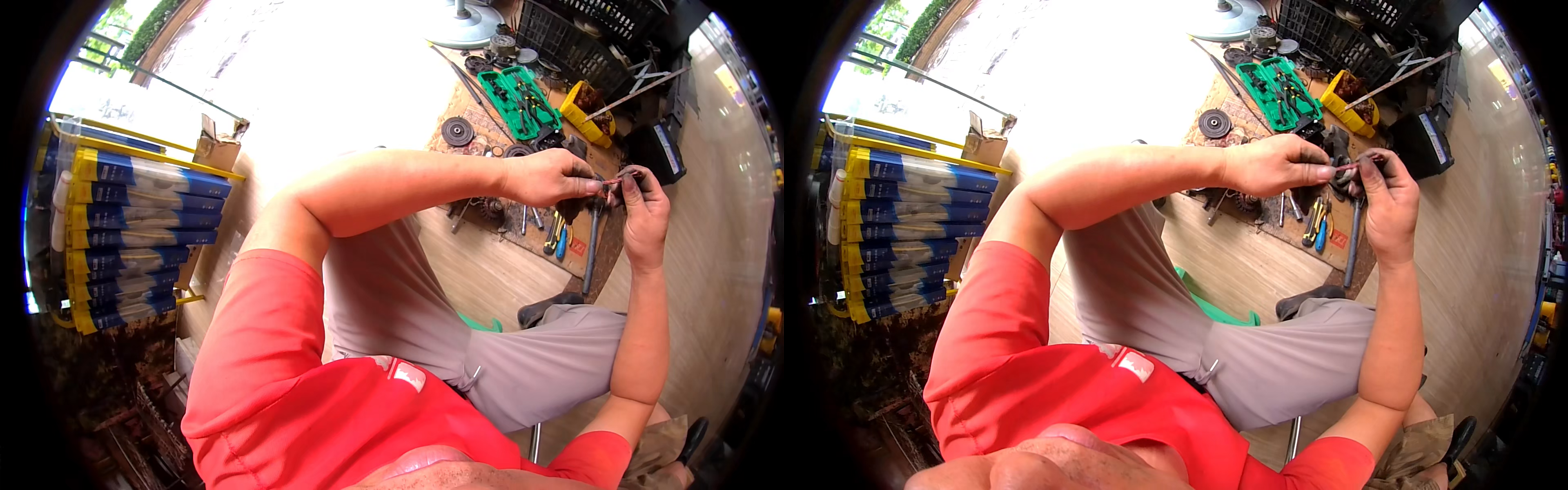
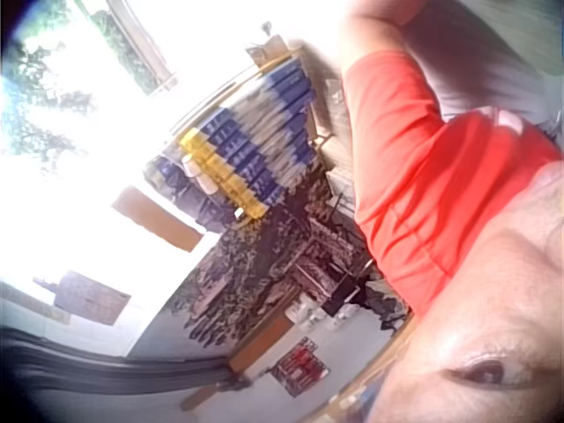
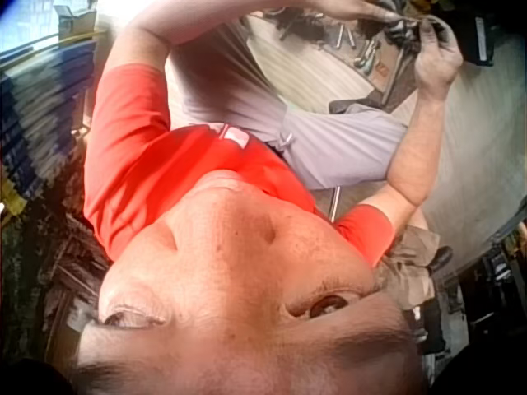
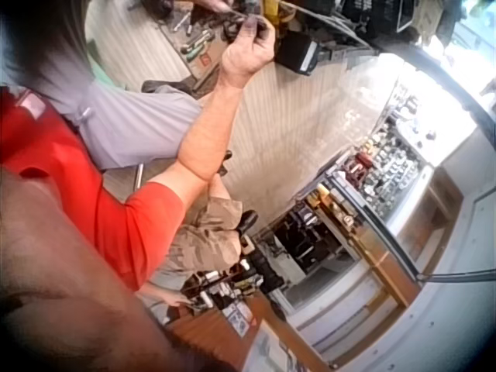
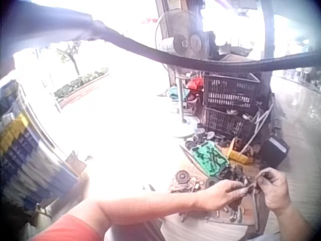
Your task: The person disassembles an alternator using pliers to pull on wires and internal components. They handle the rotor and stator, inspecting the parts while seated on a stool.
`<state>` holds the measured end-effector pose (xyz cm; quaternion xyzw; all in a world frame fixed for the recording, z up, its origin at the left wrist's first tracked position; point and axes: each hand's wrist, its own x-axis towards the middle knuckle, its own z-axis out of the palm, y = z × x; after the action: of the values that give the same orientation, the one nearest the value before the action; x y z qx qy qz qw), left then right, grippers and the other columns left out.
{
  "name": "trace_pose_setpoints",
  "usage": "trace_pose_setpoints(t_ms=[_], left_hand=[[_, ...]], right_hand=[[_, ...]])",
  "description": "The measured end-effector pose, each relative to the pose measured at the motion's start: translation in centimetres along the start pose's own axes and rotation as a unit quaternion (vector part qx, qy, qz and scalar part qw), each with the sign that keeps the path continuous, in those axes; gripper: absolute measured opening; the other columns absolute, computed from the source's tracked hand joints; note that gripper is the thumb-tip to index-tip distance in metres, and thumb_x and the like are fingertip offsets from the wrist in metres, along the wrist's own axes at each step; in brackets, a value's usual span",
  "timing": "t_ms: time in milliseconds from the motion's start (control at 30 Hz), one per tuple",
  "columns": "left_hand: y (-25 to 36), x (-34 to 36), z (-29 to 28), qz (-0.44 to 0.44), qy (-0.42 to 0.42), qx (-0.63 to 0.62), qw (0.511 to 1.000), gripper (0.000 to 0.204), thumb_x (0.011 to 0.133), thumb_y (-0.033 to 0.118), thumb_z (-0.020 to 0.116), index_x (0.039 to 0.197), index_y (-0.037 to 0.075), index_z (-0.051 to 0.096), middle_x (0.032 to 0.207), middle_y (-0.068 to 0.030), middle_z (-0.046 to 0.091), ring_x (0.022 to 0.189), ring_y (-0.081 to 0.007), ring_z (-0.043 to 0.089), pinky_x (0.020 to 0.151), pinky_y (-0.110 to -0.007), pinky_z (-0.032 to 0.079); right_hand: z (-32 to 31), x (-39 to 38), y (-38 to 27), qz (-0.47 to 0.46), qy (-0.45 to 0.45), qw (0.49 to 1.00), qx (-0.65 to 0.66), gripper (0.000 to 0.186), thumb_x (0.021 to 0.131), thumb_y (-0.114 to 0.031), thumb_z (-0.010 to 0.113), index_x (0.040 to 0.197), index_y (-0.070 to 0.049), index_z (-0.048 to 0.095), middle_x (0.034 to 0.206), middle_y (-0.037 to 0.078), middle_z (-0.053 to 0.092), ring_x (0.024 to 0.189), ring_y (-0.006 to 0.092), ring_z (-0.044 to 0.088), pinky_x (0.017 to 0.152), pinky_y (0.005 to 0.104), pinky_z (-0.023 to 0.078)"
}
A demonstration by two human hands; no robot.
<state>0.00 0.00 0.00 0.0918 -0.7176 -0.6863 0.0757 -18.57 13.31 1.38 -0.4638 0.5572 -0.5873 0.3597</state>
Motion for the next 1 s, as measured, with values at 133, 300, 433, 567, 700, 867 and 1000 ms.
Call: trace_pose_setpoints(t_ms=[133,300,433,567,700,867,1000], left_hand=[[0.24,0.27,0.63,0.014,0.044,0.067,0.997,0.037,0.100,0.034,0.063,0.103,-0.002,0.067,0.078,-0.0066,0.066,0.072,-0.0130,0.058,0.068,-0.033,0.050],[-0.06,0.28,0.69,0.047,0.137,0.175,0.974,0.033,0.097,0.031,0.067,0.102,-0.002,0.067,0.079,-0.0143,0.068,0.075,-0.0211,0.065,0.070,-0.037,0.052],[-0.31,0.37,0.73,0.061,0.144,0.185,0.970,0.031,0.097,0.029,0.066,0.104,-0.001,0.067,0.083,-0.0177,0.068,0.078,-0.0279,0.067,0.073,-0.039,0.052],[-0.19,0.09,0.87,0.076,0.127,0.203,0.968,0.029,0.099,0.029,0.062,0.106,0.001,0.067,0.084,-0.0192,0.068,0.079,-0.0321,0.066,0.074,-0.040,0.052],[0.14,-0.04,0.79,0.054,0.096,0.194,0.975,0.030,0.100,0.030,0.060,0.107,0.001,0.066,0.085,-0.0205,0.067,0.079,-0.0332,0.065,0.074,-0.041,0.052],[0.29,-0.09,0.66,0.079,0.056,0.175,0.980,0.031,0.102,0.030,0.059,0.109,0.000,0.066,0.085,-0.0205,0.067,0.078,-0.0291,0.065,0.075,-0.040,0.051],[0.35,-0.24,0.51,0.064,0.018,0.122,0.990,0.033,0.103,0.030,0.057,0.110,-0.001,0.065,0.085,-0.0185,0.067,0.078,-0.0218,0.062,0.076,-0.038,0.051]], right_hand=[[-0.28,0.11,-0.09,-0.003,0.011,1.000,-0.009,0.016,0.101,-0.016,0.063,0.104,-0.001,0.062,0.085,0.001,0.064,0.072,0.0063,0.055,0.067,0.0216,0.046],[-0.02,0.30,0.31,-0.005,0.033,0.999,-0.034,0.015,0.101,-0.016,0.063,0.103,-0.001,0.062,0.084,0.000,0.064,0.072,0.0057,0.054,0.066,0.0210,0.045],[0.10,0.26,0.38,-0.008,0.043,0.998,-0.051,0.015,0.101,-0.015,0.063,0.103,-0.001,0.062,0.084,0.000,0.063,0.071,0.0057,0.054,0.066,0.0210,0.045],[0.23,0.22,0.40,-0.014,0.034,0.999,-0.029,0.015,0.101,-0.015,0.063,0.103,-0.001,0.062,0.083,0.000,0.062,0.071,0.0057,0.053,0.066,0.0212,0.044],[0.22,0.06,0.33,-0.022,0.036,0.998,-0.049,0.014,0.101,-0.015,0.063,0.103,-0.001,0.061,0.083,0.000,0.062,0.072,0.0055,0.053,0.066,0.0213,0.044],[0.18,-0.15,0.21,-0.037,0.024,0.998,-0.050,0.014,0.101,-0.015,0.063,0.103,-0.001,0.061,0.083,0.000,0.062,0.072,0.0058,0.053,0.066,0.0212,0.044],[0.20,-0.23,0.21,-0.016,0.018,0.999,-0.025,0.014,0.100,-0.014,0.063,0.103,-0.001,0.061,0.084,0.001,0.063,0.072,0.0065,0.054,0.066,0.0215,0.045]])
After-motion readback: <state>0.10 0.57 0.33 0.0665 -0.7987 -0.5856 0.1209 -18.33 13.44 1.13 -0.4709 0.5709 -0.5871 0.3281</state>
